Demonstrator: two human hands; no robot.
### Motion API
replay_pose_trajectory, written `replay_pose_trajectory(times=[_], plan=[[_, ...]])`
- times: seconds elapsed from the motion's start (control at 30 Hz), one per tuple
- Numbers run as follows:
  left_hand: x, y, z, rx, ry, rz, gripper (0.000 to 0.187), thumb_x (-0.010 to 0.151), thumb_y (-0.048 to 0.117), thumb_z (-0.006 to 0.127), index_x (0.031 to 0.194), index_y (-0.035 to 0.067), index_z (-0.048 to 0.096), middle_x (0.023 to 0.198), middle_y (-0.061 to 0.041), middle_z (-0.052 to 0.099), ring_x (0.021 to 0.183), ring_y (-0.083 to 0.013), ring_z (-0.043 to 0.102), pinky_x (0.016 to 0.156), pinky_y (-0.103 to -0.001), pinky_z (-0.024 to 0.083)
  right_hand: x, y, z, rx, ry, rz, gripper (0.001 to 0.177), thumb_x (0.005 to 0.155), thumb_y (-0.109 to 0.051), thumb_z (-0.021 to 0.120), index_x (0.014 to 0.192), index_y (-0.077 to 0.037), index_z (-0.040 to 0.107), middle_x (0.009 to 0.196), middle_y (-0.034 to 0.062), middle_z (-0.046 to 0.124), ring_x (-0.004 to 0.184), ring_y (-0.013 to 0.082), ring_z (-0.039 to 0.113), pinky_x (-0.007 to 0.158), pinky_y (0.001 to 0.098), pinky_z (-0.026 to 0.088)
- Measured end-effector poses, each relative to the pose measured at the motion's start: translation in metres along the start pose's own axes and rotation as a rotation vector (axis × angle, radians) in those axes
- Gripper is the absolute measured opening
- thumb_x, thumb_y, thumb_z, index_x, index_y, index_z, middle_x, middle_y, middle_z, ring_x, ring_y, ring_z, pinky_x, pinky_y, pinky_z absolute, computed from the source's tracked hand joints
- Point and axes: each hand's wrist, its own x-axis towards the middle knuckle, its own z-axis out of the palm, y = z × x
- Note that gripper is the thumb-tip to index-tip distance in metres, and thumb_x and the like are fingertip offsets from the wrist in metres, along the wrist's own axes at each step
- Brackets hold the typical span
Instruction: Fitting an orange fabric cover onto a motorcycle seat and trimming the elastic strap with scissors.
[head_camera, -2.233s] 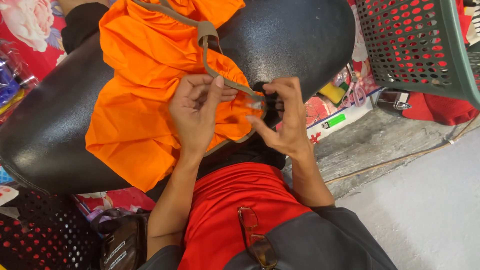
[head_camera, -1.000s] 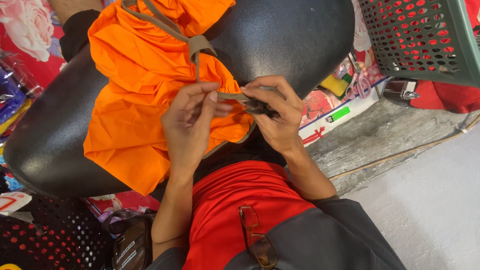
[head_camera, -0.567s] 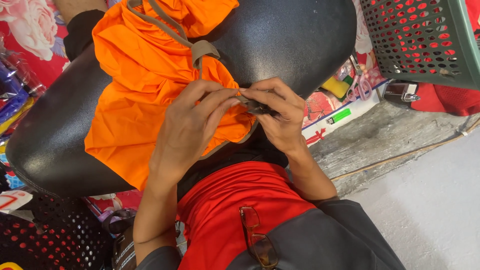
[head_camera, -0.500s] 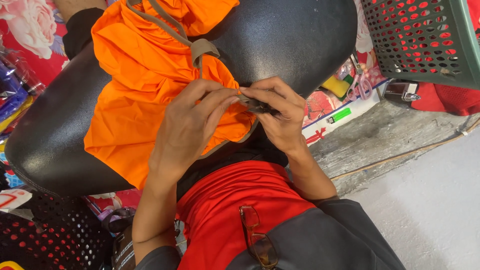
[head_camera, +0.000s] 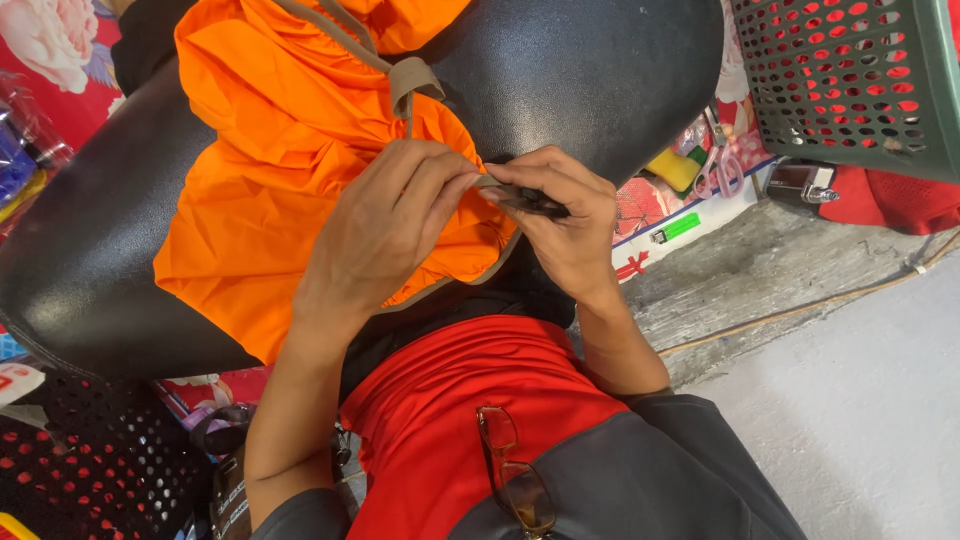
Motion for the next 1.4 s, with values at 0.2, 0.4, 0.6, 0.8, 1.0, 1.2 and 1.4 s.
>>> replay_pose_trajectory(times=[0.2,0.4,0.6,0.8,1.0,1.2,1.4], plan=[[0.000,0.001,-0.002,-0.271,0.037,-0.153,0.011,0.100,-0.004,0.070,0.110,-0.002,0.066,0.104,-0.008,0.063,0.086,-0.0220,0.063,0.076,-0.035,0.051,0.004,-0.008,0.002,-0.009,0.008,0.044,0.027,0.085,0.016,0.078,0.110,0.005,0.071,0.096,0.0101,0.068,0.079,0.0121,0.062,0.073,0.0208,0.050],[0.003,-0.002,-0.003,-0.341,0.005,-0.147,0.008,0.101,-0.006,0.065,0.108,-0.005,0.060,0.103,-0.010,0.059,0.084,-0.0230,0.060,0.077,-0.037,0.050,0.001,-0.005,0.004,0.005,0.046,0.121,0.027,0.086,0.015,0.079,0.107,0.002,0.070,0.097,0.0077,0.072,0.079,0.0086,0.064,0.072,0.0177,0.050],[0.004,-0.004,0.000,-0.390,0.013,-0.189,0.005,0.103,-0.006,0.062,0.105,-0.004,0.059,0.100,-0.010,0.057,0.078,-0.0246,0.059,0.073,-0.039,0.049,0.001,-0.003,0.004,0.013,0.031,0.134,0.026,0.087,0.015,0.079,0.105,0.001,0.066,0.096,0.0088,0.073,0.083,0.0112,0.070,0.076,0.0177,0.054],[0.003,-0.009,0.006,-0.430,0.027,-0.191,0.004,0.102,-0.007,0.063,0.103,-0.005,0.060,0.096,-0.011,0.059,0.075,-0.0268,0.059,0.072,-0.041,0.049,0.008,-0.008,-0.005,-0.162,-0.026,0.008,0.047,0.081,0.001,0.090,0.116,-0.002,0.058,0.115,0.0095,0.053,0.091,0.0159,0.061,0.081,0.0251,0.058],[-0.002,-0.015,0.013,-0.367,0.020,-0.166,0.004,0.103,-0.001,0.065,0.103,-0.003,0.061,0.095,-0.009,0.059,0.075,-0.0252,0.059,0.071,-0.039,0.049,0.013,-0.050,-0.022,-0.491,-0.138,-0.059,0.033,0.096,0.003,0.078,0.126,0.004,0.064,0.105,0.0111,0.061,0.074,0.0137,0.054,0.061,0.0253,0.042],[-0.003,-0.017,0.016,-0.298,0.055,-0.111,0.005,0.101,-0.002,0.067,0.105,-0.002,0.064,0.098,-0.008,0.060,0.080,-0.0252,0.060,0.076,-0.038,0.050,0.009,-0.064,-0.012,-0.843,-0.182,-0.320,0.028,0.091,0.007,0.085,0.116,0.005,0.072,0.101,0.0112,0.059,0.061,0.0170,0.046,0.055,0.0329,0.038],[-0.005,-0.019,0.019,-0.239,0.107,-0.063,0.005,0.102,0.000,0.068,0.104,-0.002,0.064,0.099,-0.007,0.061,0.080,-0.0232,0.056,0.077,-0.036,0.048,0.012,-0.066,-0.006,-0.924,-0.192,-0.339,0.024,0.093,0.005,0.084,0.115,0.005,0.073,0.101,0.0116,0.059,0.064,0.0186,0.050,0.057,0.0335,0.042]])
